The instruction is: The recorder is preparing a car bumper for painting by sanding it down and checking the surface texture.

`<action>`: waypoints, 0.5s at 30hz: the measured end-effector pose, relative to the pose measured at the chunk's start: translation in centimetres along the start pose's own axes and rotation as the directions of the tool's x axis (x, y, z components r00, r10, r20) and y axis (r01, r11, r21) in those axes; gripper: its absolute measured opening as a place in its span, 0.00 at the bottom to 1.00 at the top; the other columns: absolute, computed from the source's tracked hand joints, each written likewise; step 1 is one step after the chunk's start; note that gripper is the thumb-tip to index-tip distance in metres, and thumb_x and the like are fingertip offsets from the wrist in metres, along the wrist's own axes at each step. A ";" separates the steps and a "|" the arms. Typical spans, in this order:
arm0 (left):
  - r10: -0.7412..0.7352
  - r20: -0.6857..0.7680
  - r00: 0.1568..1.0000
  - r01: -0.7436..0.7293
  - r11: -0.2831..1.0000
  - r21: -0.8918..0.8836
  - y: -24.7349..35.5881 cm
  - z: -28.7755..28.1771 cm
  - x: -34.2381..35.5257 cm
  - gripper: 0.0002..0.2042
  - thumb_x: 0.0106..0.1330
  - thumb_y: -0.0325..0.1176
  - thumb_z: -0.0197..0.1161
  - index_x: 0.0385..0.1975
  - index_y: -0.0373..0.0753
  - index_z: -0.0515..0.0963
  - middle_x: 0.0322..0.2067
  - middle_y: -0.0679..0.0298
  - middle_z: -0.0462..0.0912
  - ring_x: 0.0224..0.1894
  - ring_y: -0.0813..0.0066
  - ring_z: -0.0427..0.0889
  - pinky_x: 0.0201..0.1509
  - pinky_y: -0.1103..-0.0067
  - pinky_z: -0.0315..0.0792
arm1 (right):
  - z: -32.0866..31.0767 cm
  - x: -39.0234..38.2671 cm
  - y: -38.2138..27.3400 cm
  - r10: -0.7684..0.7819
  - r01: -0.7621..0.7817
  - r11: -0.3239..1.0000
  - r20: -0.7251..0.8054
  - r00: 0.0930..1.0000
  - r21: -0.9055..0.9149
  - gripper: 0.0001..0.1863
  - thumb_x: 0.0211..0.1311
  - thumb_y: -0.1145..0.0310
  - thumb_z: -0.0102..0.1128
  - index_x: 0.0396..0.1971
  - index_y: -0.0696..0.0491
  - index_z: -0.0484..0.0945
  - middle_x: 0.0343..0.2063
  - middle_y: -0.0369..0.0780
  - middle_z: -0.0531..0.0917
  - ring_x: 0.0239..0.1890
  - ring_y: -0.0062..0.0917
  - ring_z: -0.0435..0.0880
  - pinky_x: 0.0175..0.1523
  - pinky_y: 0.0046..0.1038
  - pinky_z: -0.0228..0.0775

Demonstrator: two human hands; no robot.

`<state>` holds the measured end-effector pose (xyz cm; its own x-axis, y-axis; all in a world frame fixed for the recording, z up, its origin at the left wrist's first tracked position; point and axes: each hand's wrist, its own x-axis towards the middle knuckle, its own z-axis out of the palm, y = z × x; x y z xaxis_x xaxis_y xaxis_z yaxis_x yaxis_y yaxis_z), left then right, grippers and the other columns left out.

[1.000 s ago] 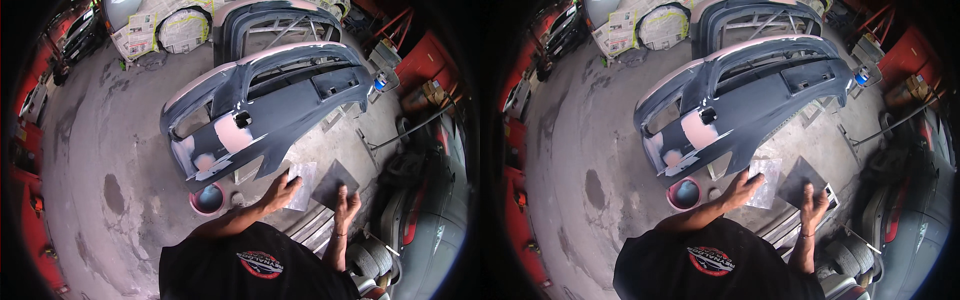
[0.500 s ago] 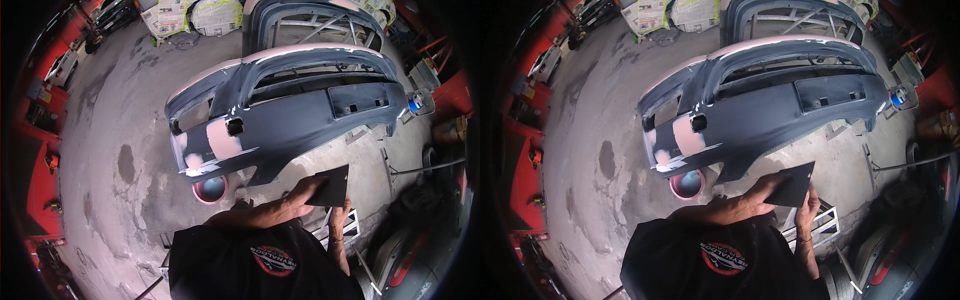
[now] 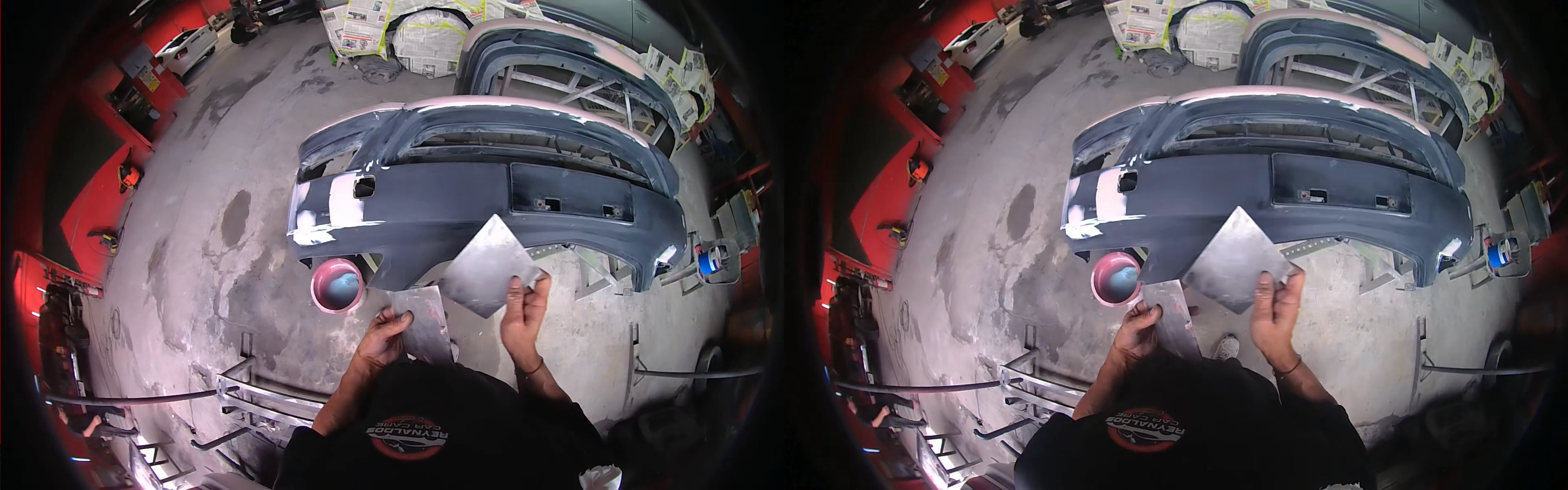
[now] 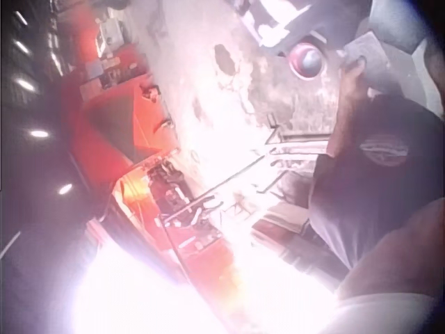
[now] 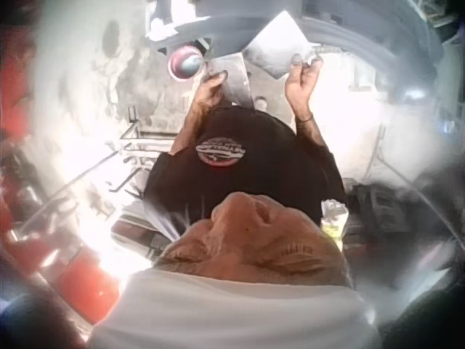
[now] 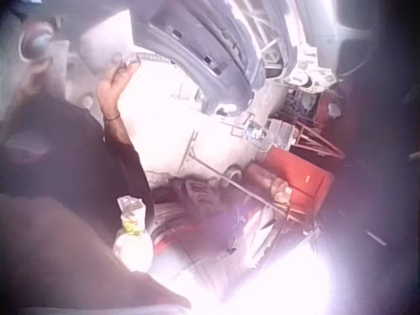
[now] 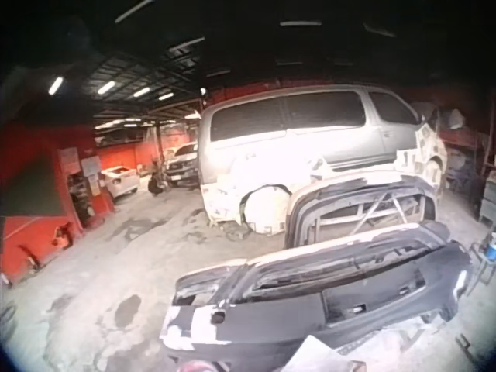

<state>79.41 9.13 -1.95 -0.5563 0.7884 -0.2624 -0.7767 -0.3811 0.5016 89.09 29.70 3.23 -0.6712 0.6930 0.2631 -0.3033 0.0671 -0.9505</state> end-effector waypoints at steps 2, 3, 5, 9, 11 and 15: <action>0.121 -0.072 0.990 -0.123 0.992 -0.022 -0.6 -0.1 -1.4 0.18 0.62 0.28 0.62 0.53 0.35 0.73 0.48 0.57 0.80 0.50 0.59 0.80 0.57 0.59 0.73 | 2.6 0.2 0.6 0.099 -0.095 0.995 0.142 0.985 -0.032 0.13 0.69 0.70 0.51 0.47 0.56 0.60 0.26 0.32 0.75 0.25 0.08 0.67 0.28 0.14 0.58; 0.137 -0.074 0.988 -0.139 0.990 -0.025 -0.2 -0.1 -1.7 0.18 0.62 0.28 0.62 0.53 0.35 0.73 0.48 0.57 0.80 0.50 0.59 0.80 0.57 0.59 0.73 | 3.4 0.4 0.8 0.152 -0.136 0.988 0.258 0.954 -0.077 0.14 0.69 0.69 0.52 0.47 0.57 0.61 0.24 0.33 0.76 0.24 0.08 0.68 0.27 0.15 0.59; 0.223 -0.149 0.963 -0.227 0.974 -0.006 0.9 -0.3 -2.6 0.17 0.63 0.29 0.61 0.51 0.35 0.74 0.46 0.55 0.81 0.47 0.59 0.82 0.53 0.61 0.75 | 3.8 0.9 -0.2 0.262 -0.211 0.962 0.387 0.884 -0.171 0.13 0.68 0.69 0.53 0.45 0.58 0.63 0.27 0.34 0.77 0.27 0.10 0.71 0.32 0.17 0.63; 0.351 -0.223 0.909 -0.354 0.935 0.031 2.6 -1.2 -5.2 0.13 0.64 0.30 0.61 0.47 0.35 0.77 0.44 0.56 0.82 0.45 0.63 0.83 0.52 0.66 0.76 | 6.9 3.7 -0.6 0.156 0.010 0.966 0.613 0.774 -0.259 0.12 0.64 0.68 0.61 0.31 0.58 0.67 0.22 0.37 0.79 0.26 0.11 0.73 0.30 0.20 0.66; 0.385 -0.112 0.916 -0.386 0.922 0.018 3.3 -1.3 -5.9 0.12 0.65 0.29 0.61 0.47 0.36 0.78 0.46 0.58 0.82 0.47 0.67 0.82 0.53 0.68 0.75 | 8.6 4.5 0.4 0.223 -0.080 0.965 0.618 0.754 -0.251 0.14 0.63 0.68 0.61 0.29 0.59 0.65 0.19 0.39 0.81 0.24 0.11 0.72 0.27 0.20 0.64; 0.427 -0.131 0.894 -0.435 0.900 -0.034 4.7 -1.8 -5.7 0.12 0.65 0.29 0.60 0.47 0.37 0.78 0.45 0.61 0.82 0.48 0.70 0.80 0.54 0.69 0.74 | 13.7 4.0 1.5 0.236 -0.139 0.970 0.629 0.741 -0.199 0.08 0.64 0.74 0.58 0.30 0.58 0.67 0.25 0.37 0.83 0.27 0.13 0.78 0.33 0.18 0.70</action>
<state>78.35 1.96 0.43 -0.8683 0.4791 -0.1283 -0.4669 -0.7022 0.5376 76.71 22.78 5.17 -0.9942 0.0775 0.0748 -0.0660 0.1114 -0.9916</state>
